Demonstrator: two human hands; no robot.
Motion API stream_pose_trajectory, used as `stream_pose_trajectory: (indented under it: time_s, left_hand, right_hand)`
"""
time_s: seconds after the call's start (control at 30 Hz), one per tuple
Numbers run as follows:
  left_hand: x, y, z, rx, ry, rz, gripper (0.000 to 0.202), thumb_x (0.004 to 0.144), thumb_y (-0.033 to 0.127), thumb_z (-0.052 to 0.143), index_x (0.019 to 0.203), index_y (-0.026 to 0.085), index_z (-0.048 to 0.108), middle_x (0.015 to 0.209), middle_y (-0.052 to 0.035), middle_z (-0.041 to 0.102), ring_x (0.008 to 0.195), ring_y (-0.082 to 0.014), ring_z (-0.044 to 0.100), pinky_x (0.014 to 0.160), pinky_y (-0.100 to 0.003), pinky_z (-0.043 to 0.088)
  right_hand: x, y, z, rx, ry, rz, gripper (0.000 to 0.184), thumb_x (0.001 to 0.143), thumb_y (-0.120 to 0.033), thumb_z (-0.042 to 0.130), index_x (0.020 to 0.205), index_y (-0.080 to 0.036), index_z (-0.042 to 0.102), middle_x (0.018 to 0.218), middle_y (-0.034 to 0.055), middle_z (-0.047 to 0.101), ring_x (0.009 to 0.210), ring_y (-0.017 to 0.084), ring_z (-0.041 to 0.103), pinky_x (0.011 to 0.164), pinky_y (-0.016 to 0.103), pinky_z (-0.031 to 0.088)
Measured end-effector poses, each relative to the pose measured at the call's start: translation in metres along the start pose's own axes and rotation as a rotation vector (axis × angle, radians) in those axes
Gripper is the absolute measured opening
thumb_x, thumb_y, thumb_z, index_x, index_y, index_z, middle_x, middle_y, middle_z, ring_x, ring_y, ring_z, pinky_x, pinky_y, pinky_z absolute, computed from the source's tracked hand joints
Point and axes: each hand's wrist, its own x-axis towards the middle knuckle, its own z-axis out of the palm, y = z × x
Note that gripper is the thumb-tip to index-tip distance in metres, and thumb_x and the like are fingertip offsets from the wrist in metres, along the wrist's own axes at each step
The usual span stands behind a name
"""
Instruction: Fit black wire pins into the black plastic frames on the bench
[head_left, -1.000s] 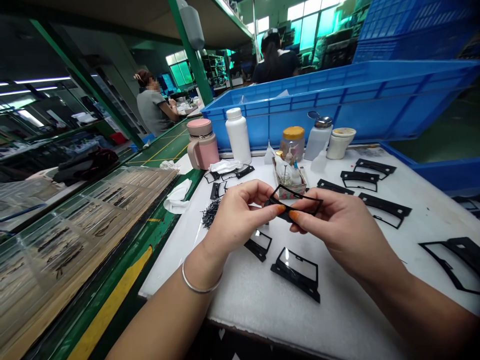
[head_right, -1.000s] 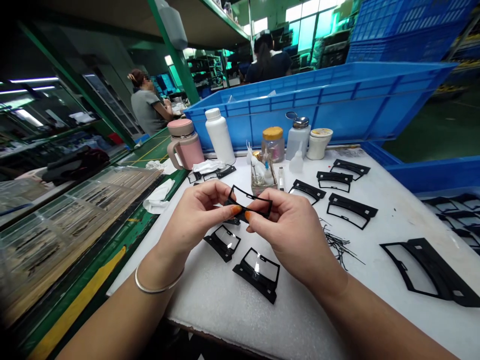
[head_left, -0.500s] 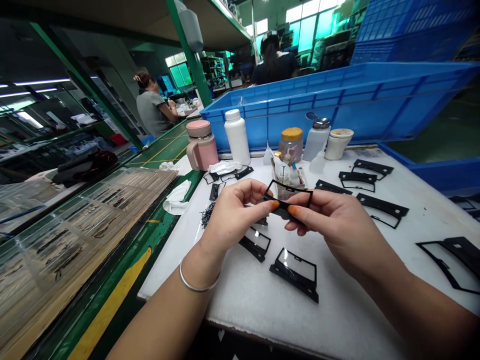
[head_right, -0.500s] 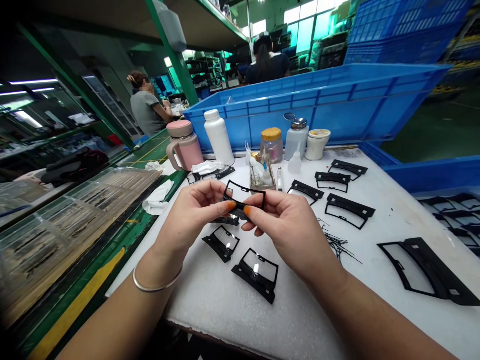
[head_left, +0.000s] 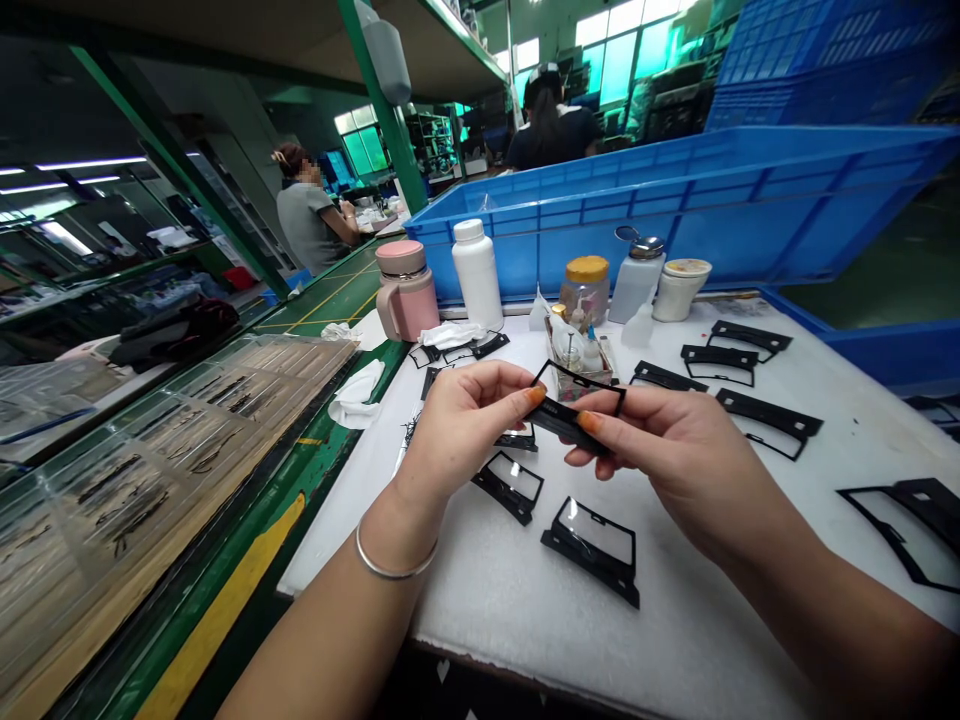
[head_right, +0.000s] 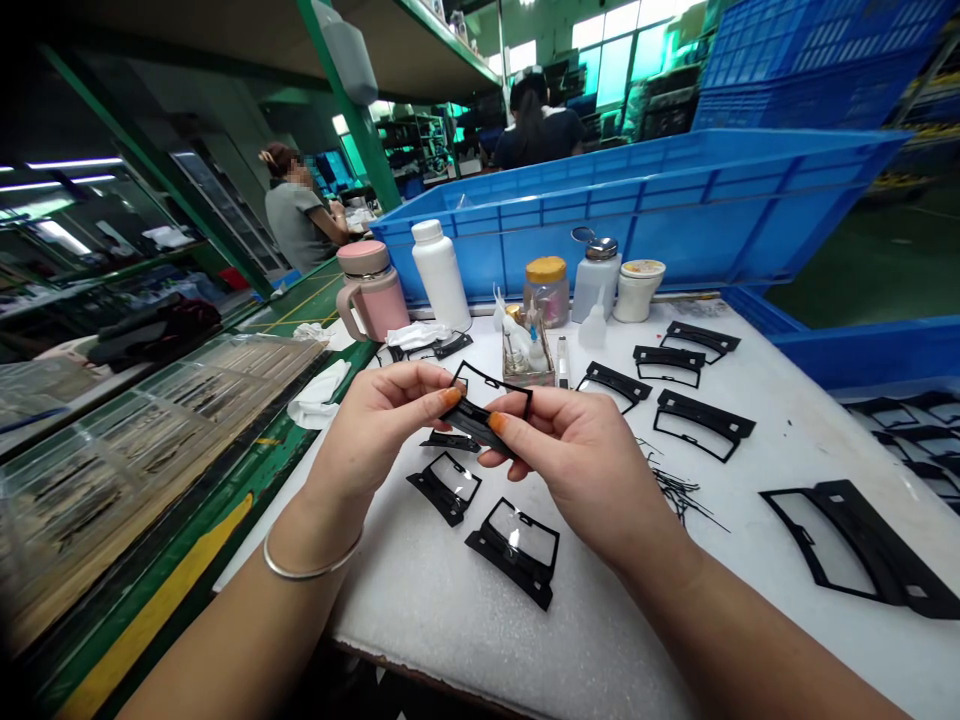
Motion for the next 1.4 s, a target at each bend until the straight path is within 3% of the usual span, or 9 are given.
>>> stream_pose_trajectory:
  time_s: [0.53, 1.4]
  left_hand:
    - [-0.0006, -0.0016, 0.0056, -0.005, -0.023, 0.008, 0.02, 0.082, 0.03, 0.072, 0.086, 0.011, 0.067, 0.079, -0.0049, 0.066, 0.068, -0.0117, 0.06, 0.06, -0.018, 0.049]
    - [-0.0019, -0.0025, 0.0089, -0.035, -0.03, 0.014, 0.019, 0.082, 0.028, 0.072, 0.085, 0.011, 0.066, 0.077, -0.0044, 0.063, 0.067, -0.0114, 0.059, 0.059, -0.019, 0.049]
  right_hand:
    - [-0.0003, -0.0006, 0.0027, -0.039, 0.062, 0.039, 0.019, 0.077, -0.032, 0.075, 0.086, -0.016, 0.071, 0.073, 0.0042, 0.071, 0.055, 0.011, 0.062, 0.05, 0.018, 0.05]
    - [0.0001, -0.0018, 0.003, -0.063, 0.091, 0.012, 0.014, 0.077, -0.026, 0.073, 0.085, -0.015, 0.072, 0.063, 0.0044, 0.07, 0.055, 0.013, 0.063, 0.049, 0.019, 0.049]
